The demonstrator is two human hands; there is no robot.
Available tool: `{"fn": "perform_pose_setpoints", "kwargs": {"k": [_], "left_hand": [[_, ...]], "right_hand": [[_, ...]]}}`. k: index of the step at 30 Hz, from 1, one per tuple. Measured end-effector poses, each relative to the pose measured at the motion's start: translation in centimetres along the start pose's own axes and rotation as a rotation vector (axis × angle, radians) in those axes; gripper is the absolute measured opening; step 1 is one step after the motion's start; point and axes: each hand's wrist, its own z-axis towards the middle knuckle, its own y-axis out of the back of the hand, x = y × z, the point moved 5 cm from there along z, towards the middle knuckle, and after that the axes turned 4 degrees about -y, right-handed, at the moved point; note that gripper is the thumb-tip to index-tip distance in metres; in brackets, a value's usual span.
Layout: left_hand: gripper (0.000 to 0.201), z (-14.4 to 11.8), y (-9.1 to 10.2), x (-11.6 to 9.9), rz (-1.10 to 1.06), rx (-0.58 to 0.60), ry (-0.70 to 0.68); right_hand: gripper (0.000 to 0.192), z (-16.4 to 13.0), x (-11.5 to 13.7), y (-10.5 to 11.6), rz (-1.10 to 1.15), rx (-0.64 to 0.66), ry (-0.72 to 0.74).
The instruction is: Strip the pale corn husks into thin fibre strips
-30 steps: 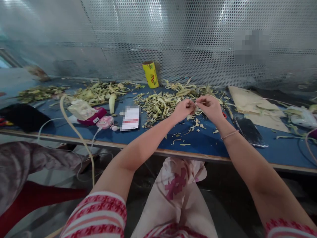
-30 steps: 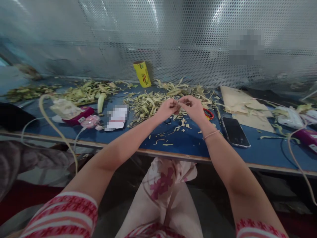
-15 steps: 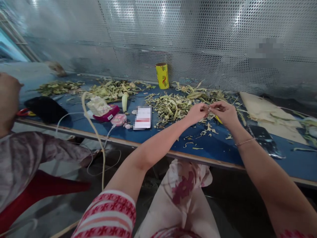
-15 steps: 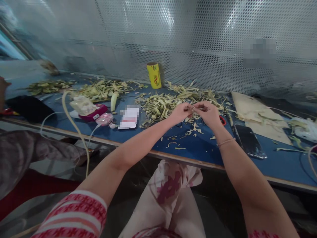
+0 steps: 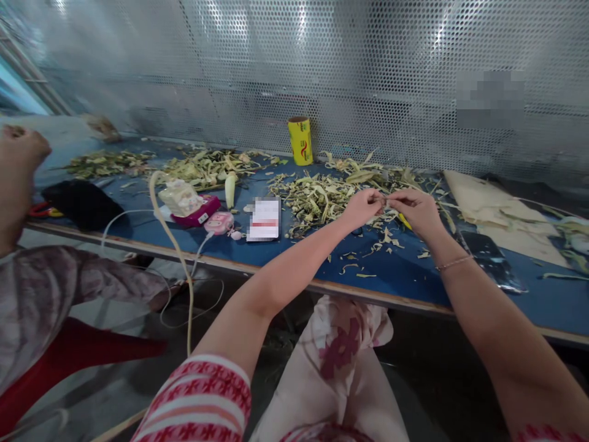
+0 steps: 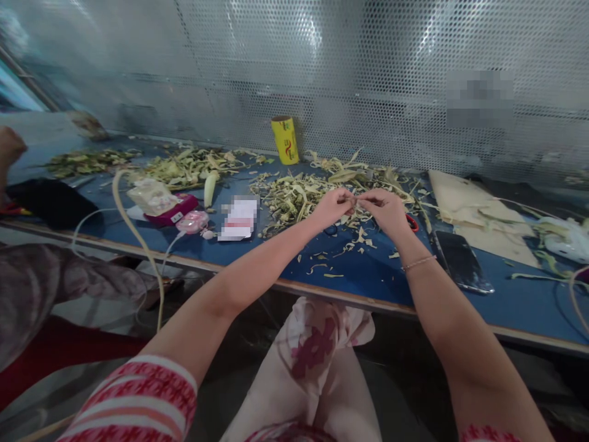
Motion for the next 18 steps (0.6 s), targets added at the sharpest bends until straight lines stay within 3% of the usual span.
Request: {"fn": "perform_pose_setpoints", "kwargs": {"k": [6,18], "left_hand": [[0.006,0.5,0.1,0.7,-0.042,-0.011,0.021],[0.007,-0.3,0.5,0.0,-0.149,-0.024,0.029]], "right_hand": [[0.016,-0.1,-0.2,-0.3,0.035,0.017,-0.001],[0.027,0.0,-0.7,-1.2,0.231,0.000,-0.177]]}}
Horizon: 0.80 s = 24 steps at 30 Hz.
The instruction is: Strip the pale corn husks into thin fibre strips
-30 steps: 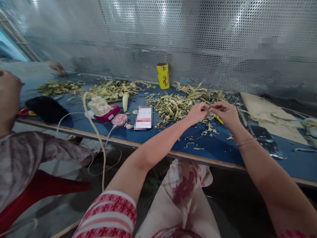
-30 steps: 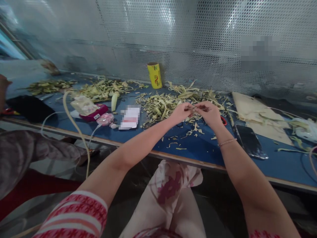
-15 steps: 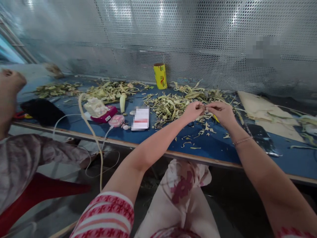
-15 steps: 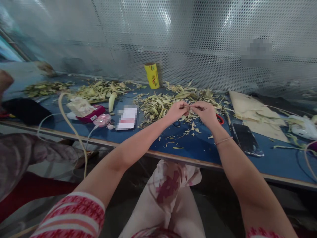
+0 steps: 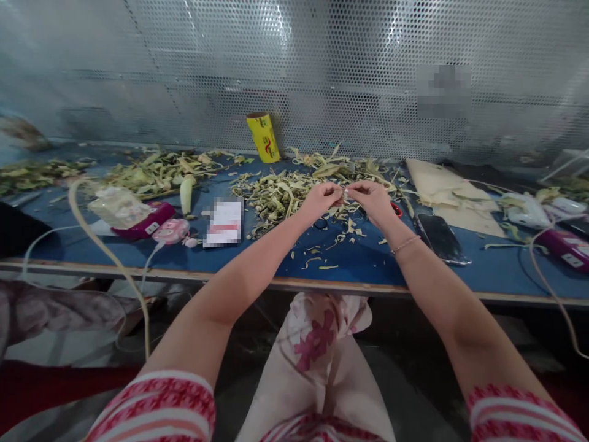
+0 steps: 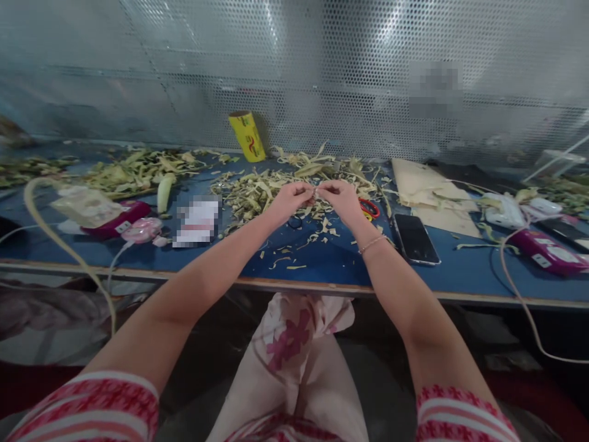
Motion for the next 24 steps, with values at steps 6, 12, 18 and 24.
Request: {"fn": "perform_pose_setpoints", "kwargs": {"k": [6,12,18,24], "left_hand": [[0.002,-0.1,0.0,0.0,-0.102,-0.031,0.061],[0.007,0.2,0.2,0.9,-0.237,-0.078,0.105],[0.008,0.1,0.3,0.9,-0.173,-0.079,0.090],[0.014,0.2,0.5,0.5,0.019,-0.075,-0.039]], "right_hand": [[0.025,-0.2,0.2,-0.1,0.048,-0.046,-0.023],[0.026,-0.1,0.3,-0.1,0.057,-0.053,-0.027],[0.021,0.1,-0.3,0.0,0.073,-0.079,-0.053],[0.022,0.2,-0.6,0.0,0.070,-0.096,-0.058]]}}
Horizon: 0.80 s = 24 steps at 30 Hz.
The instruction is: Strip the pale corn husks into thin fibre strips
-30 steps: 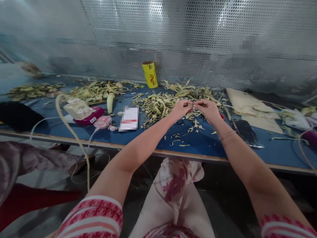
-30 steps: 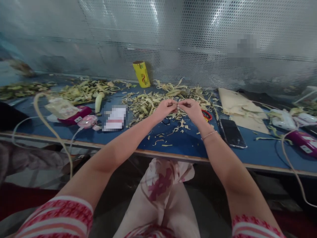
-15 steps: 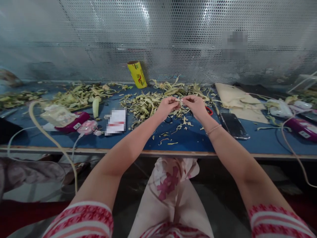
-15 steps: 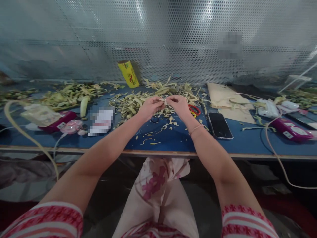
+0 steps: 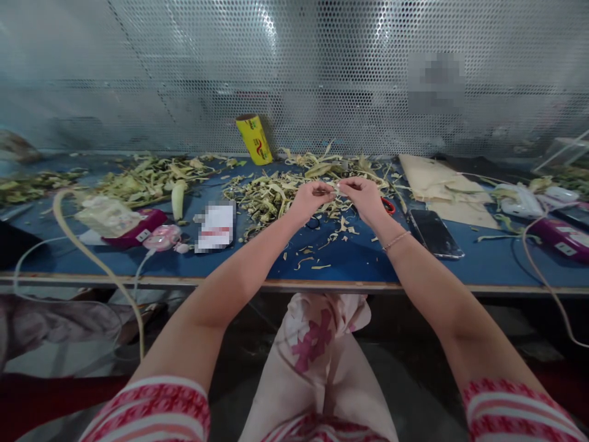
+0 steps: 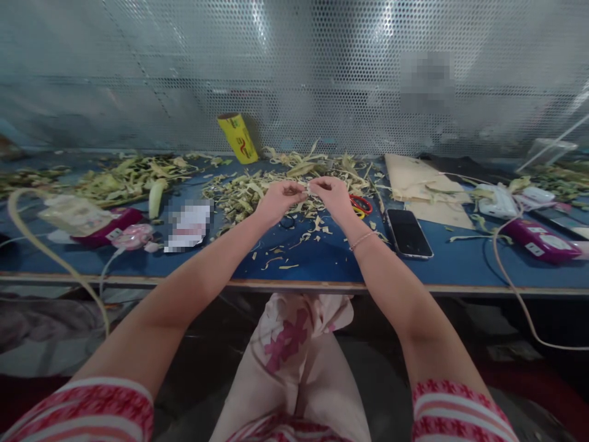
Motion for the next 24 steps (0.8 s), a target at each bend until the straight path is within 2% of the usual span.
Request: {"fn": "perform_pose_setpoints", "kwargs": {"k": [5,8,14,24], "left_hand": [[0.012,0.0,0.3,-0.9,0.143,-0.064,-0.036],[0.010,-0.2,0.2,-1.3,0.181,-0.055,-0.048],[0.018,-0.3,-0.1,-1.3,0.139,-0.028,-0.125],[0.020,-0.3,0.0,-0.4,0.054,-0.098,-0.132]], "right_hand": [[0.024,0.0,0.0,0.0,-0.005,-0.003,0.021],[0.024,0.0,0.0,0.1,-0.029,-0.008,0.032],[0.018,-0.2,0.9,0.3,-0.126,-0.020,0.092],[0.008,-0.6,1.6,0.1,-0.240,-0.019,0.167]]}}
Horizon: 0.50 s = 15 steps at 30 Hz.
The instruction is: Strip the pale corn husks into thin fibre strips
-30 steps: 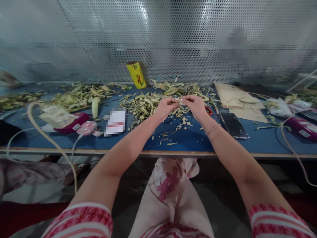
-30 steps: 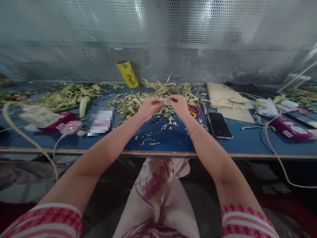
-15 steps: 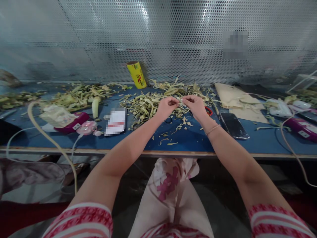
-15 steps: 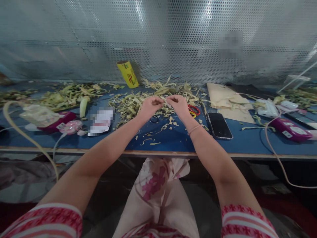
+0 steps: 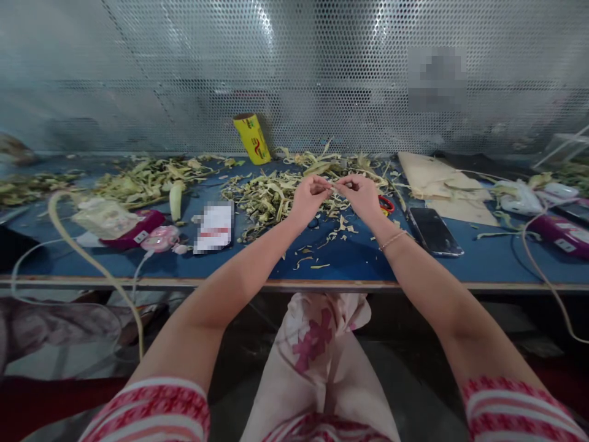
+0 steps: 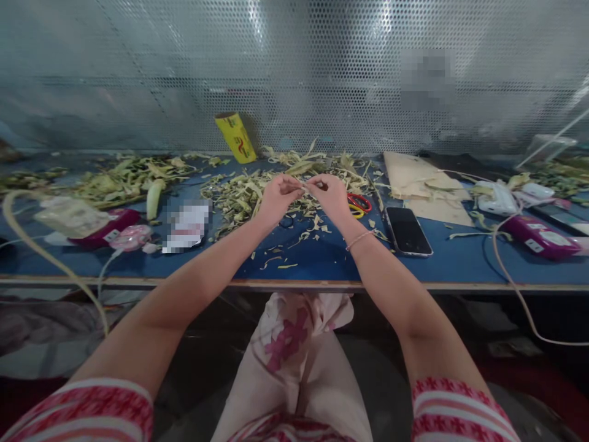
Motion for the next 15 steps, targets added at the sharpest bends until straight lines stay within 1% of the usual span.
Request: {"fn": "perform_pose_setpoints", "kwargs": {"k": [6,10,13,15], "left_hand": [[0.020,-0.1,0.2,-0.3,-0.030,-0.055,0.026],[0.021,0.0,0.3,0.5,-0.148,-0.114,0.100],[0.024,0.1,0.4,1.1,-0.253,-0.153,0.162],[0.026,0.1,0.4,1.3,-0.290,-0.156,0.173]], "right_hand": [[0.015,-0.2,0.1,0.0,-0.023,-0.006,0.038],[0.023,-0.4,0.6,0.0,-0.025,0.021,0.104],[0.023,-0.4,0.6,-0.3,-0.055,0.057,0.141],[0.024,-0.3,0.5,-0.4,-0.081,0.059,0.155]]}}
